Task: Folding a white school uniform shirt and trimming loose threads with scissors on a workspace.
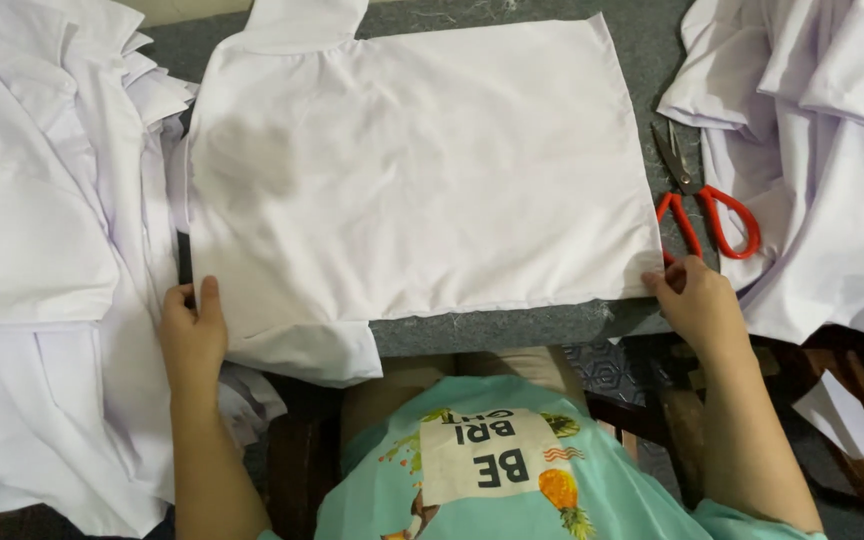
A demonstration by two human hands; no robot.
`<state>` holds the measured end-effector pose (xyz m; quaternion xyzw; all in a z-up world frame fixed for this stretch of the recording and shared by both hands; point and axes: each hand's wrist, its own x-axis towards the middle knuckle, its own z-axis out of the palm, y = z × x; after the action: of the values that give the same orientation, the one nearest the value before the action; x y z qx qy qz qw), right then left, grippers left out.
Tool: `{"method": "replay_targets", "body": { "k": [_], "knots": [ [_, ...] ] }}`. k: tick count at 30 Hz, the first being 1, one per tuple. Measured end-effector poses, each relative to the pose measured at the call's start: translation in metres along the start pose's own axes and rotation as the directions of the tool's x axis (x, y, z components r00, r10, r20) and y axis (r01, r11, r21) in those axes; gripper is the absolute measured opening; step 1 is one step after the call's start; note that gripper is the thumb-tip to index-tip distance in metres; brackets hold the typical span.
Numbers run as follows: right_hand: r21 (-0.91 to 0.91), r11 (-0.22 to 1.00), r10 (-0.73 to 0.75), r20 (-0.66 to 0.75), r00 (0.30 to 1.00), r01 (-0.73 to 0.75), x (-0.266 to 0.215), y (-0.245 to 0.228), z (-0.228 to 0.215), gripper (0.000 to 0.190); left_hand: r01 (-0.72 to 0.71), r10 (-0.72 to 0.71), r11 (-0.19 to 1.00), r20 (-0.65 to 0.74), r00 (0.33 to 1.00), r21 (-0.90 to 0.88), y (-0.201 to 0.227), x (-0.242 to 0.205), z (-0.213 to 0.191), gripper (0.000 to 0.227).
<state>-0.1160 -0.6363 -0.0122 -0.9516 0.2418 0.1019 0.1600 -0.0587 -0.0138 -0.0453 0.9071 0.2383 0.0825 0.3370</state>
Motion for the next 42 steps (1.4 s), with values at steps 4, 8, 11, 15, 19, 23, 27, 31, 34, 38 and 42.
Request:
{"method": "replay_targets", "body": {
  "k": [4, 8, 11, 15, 19, 23, 27, 31, 34, 38, 42],
  "knots": [
    [0.437, 0.898, -0.012, -0.075, 0.997, 0.043, -0.003, 0.012, 0.003, 0.02, 0.019, -0.019, 1.0, 0.088, 0.996, 0.001, 0.003, -0.005, -0.011, 0.045],
    [0.468, 0.884, 0.016, -0.054, 0.998, 0.011, -0.011, 0.015, -0.013, 0.017, -0.014, 0.005, 0.996, 0.11, 0.994, 0.089, 0.002, -0.016, -0.013, 0.051],
    [0.551, 0.833, -0.009, -0.05, 0.999, 0.036, -0.001, 0.022, -0.003, 0.012, -0.074, 0.071, 0.981, 0.024, 0.997, 0.18, -0.029, -0.009, 0.004, 0.045],
    [0.212, 0.967, -0.11, -0.138, 0.984, 0.138, 0.007, 0.025, 0.008, 0.025, -0.079, 0.085, 0.978, -0.022, 0.996, 0.191, -0.005, -0.023, -0.004, 0.036],
    [0.0, 0.981, -0.189, -0.215, 0.958, 0.194, -0.024, -0.035, -0.015, 0.033, -0.285, 0.302, 0.935, -0.052, 0.952, 0.212, 0.037, -0.038, -0.016, 0.051],
    [0.162, 0.855, -0.457, -0.217, 0.863, 0.493, -0.026, -0.097, 0.004, 0.034, -0.667, 0.694, 0.717, -0.12, 0.71, 0.203, 0.101, -0.055, 0.008, 0.059],
    [0.045, 0.856, -0.497, -0.199, 0.845, 0.515, 0.015, -0.101, 0.039, 0.034, -0.804, 0.813, 0.582, 0.085, 0.576, -0.117, 0.174, -0.107, 0.076, 0.04],
    [0.041, 0.837, -0.521, -0.247, 0.817, 0.546, 0.026, -0.101, 0.047, 0.017, -0.888, 0.915, 0.385, 0.228, 0.332, -0.251, 0.201, -0.153, 0.153, 0.057],
    [0.131, 0.812, -0.524, -0.267, 0.809, 0.569, 0.028, -0.093, 0.042, 0.009, -0.897, 0.913, 0.362, 0.289, 0.286, -0.255, 0.214, -0.175, 0.18, 0.062],
    [0.3, 0.772, -0.504, -0.247, 0.827, 0.56, 0.023, -0.071, 0.007, 0.011, -0.882, 0.939, 0.277, 0.304, 0.163, -0.382, 0.213, -0.192, 0.209, 0.055],
    [0.222, 0.82, -0.463, -0.285, 0.839, 0.528, 0.002, -0.065, -0.027, 0.009, -0.886, 0.965, 0.197, 0.243, 0.1, -0.42, 0.21, -0.2, 0.207, 0.049]
  ]
}}
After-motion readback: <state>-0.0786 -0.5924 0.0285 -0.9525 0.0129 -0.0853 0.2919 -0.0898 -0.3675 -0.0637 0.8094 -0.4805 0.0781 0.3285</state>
